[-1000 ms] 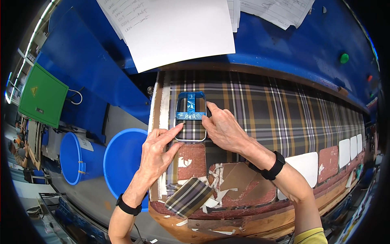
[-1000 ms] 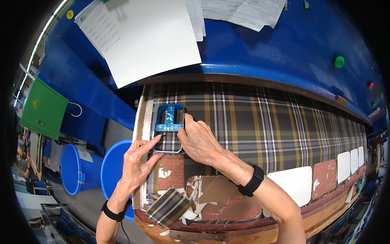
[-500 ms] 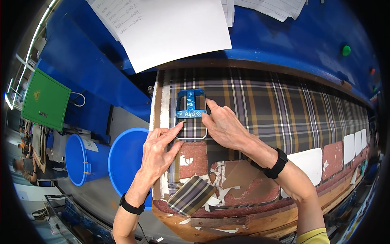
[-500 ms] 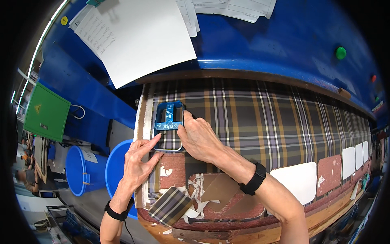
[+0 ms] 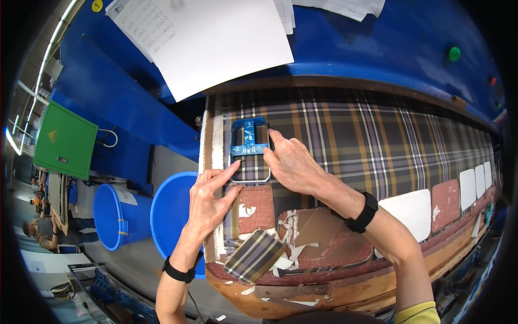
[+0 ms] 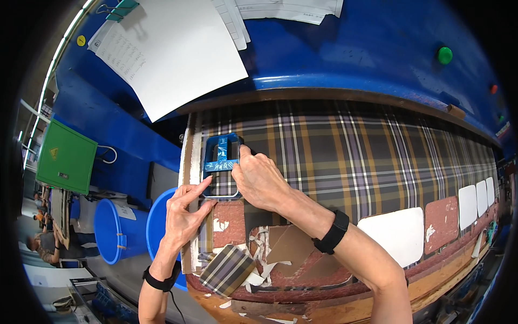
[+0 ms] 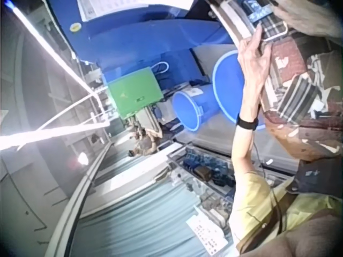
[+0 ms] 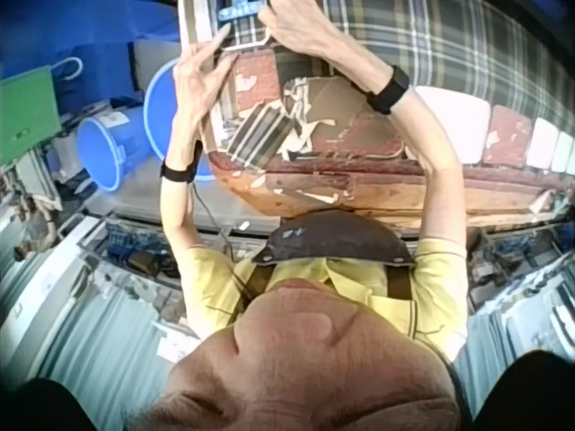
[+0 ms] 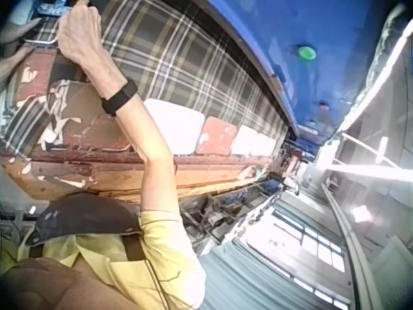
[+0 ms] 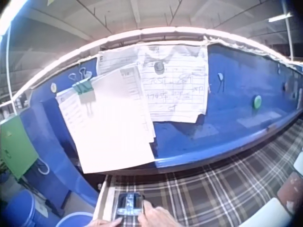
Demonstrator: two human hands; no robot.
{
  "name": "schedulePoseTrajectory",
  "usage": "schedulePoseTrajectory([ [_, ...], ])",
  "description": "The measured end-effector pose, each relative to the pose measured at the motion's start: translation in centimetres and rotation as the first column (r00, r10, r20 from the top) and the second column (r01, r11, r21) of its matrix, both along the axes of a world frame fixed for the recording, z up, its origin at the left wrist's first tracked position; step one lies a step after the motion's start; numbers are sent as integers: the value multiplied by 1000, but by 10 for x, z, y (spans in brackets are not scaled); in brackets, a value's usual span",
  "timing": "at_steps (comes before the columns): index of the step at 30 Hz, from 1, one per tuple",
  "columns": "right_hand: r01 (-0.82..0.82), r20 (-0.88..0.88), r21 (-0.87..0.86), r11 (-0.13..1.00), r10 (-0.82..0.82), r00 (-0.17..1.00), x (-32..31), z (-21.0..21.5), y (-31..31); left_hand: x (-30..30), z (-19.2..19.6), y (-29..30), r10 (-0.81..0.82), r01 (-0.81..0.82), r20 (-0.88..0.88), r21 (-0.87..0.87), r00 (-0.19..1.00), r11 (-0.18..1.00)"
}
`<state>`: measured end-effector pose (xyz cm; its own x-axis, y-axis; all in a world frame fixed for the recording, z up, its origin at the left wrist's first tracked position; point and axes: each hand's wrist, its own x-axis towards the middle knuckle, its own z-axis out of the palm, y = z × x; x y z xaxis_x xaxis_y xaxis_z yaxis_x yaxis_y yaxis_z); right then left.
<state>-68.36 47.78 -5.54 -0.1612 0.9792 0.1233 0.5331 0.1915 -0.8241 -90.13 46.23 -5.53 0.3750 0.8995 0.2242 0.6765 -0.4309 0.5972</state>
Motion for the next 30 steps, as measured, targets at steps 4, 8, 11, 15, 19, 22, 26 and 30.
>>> schedulePoseTrajectory([
  [4,-7,-51,-59,998,4,999,1,5,0,0,1,-1,-11,11,-15,35,1000,999],
  [8,-17,-40,-60,998,15,999,3,2,1,1,2,-1,-13,16,-57,54,998,998],
  [11,-22,-15,-55,998,21,1000,2,1,2,-1,0,-2,-23,31,-84,84,996,996],
  [15,-9,-13,-31,999,9,1000,3,-2,2,1,0,-1,-25,36,-97,120,995,992],
  [19,-18,-44,-17,1000,18,999,2,2,1,1,1,-1,-12,20,-82,98,997,995],
  [22,-24,-20,7,1000,24,1000,2,4,0,1,1,-1,-8,16,-83,97,996,995],
  [26,-12,-16,-28,1000,11,1000,2,5,0,1,1,-1,-14,21,-75,100,997,995],
  [30,2,-10,-13,1000,-2,1000,0,5,-1,1,-1,-1,-13,18,-62,87,998,996],
])
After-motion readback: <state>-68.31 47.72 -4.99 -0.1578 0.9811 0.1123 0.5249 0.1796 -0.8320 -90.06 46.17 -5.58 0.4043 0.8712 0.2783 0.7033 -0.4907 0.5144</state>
